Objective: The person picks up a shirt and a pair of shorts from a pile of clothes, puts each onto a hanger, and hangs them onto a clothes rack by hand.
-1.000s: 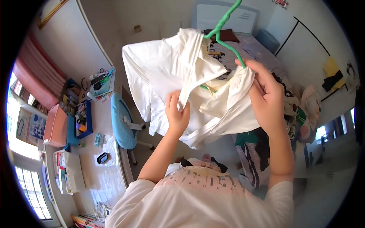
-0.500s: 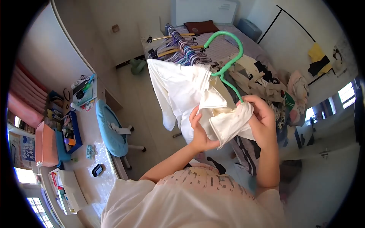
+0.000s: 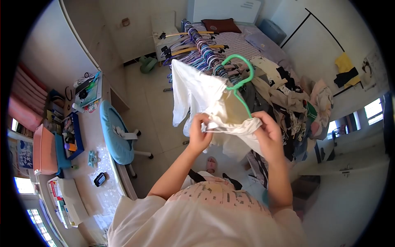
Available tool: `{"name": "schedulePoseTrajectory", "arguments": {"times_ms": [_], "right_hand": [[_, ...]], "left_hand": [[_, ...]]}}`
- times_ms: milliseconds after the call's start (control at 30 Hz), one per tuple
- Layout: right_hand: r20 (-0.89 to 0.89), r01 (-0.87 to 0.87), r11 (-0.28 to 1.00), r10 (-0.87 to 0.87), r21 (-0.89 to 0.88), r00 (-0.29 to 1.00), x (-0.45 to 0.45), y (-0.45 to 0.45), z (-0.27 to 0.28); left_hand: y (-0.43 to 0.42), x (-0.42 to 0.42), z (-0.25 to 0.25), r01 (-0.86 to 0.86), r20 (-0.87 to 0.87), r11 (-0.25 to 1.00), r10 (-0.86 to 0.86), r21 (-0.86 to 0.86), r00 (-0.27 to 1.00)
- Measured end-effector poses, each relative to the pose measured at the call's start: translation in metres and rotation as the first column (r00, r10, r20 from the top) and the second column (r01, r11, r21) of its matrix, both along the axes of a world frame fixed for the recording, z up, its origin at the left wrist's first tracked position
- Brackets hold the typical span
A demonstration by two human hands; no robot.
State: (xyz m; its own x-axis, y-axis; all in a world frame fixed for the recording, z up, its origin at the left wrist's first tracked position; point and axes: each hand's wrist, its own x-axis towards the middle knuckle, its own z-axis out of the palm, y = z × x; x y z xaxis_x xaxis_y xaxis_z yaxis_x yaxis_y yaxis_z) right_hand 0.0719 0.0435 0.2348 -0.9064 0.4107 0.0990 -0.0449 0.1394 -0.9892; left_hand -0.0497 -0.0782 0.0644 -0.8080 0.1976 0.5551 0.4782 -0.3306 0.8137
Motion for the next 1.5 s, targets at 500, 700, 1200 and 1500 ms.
{"name": "schedulePoseTrajectory", "arguments": {"times_ms": [500,700,1200,1500], "right_hand": [[-0.011,0.339,0.497,-0.552,0.799,0.834,-0.109,0.357,-0.087],[0.205,0.148,0.507,-0.574,0.849,0.793,-0.168,0.426,-0.191],[0.058,0.362,0.926,-0.369,0.106,0.928,-0.086,0.257,-0.269],[0.401,0.188,0.471,0.404,-0.862,0.822,0.082,-0.04,-0.214]], "left_hand": [[0.021,-0.036,-0.05,0.364,0.363,0.483,-0.1,-0.797,0.926],[0.005,-0.001,-0.083,0.599,0.665,0.527,-0.084,-0.603,0.742],[-0.08,0.042,-0.053,0.762,0.906,0.612,-0.17,-0.211,0.387],[-0.062,0.036,-0.009,0.845,0.879,0.523,-0.341,-0.116,0.332]]}}
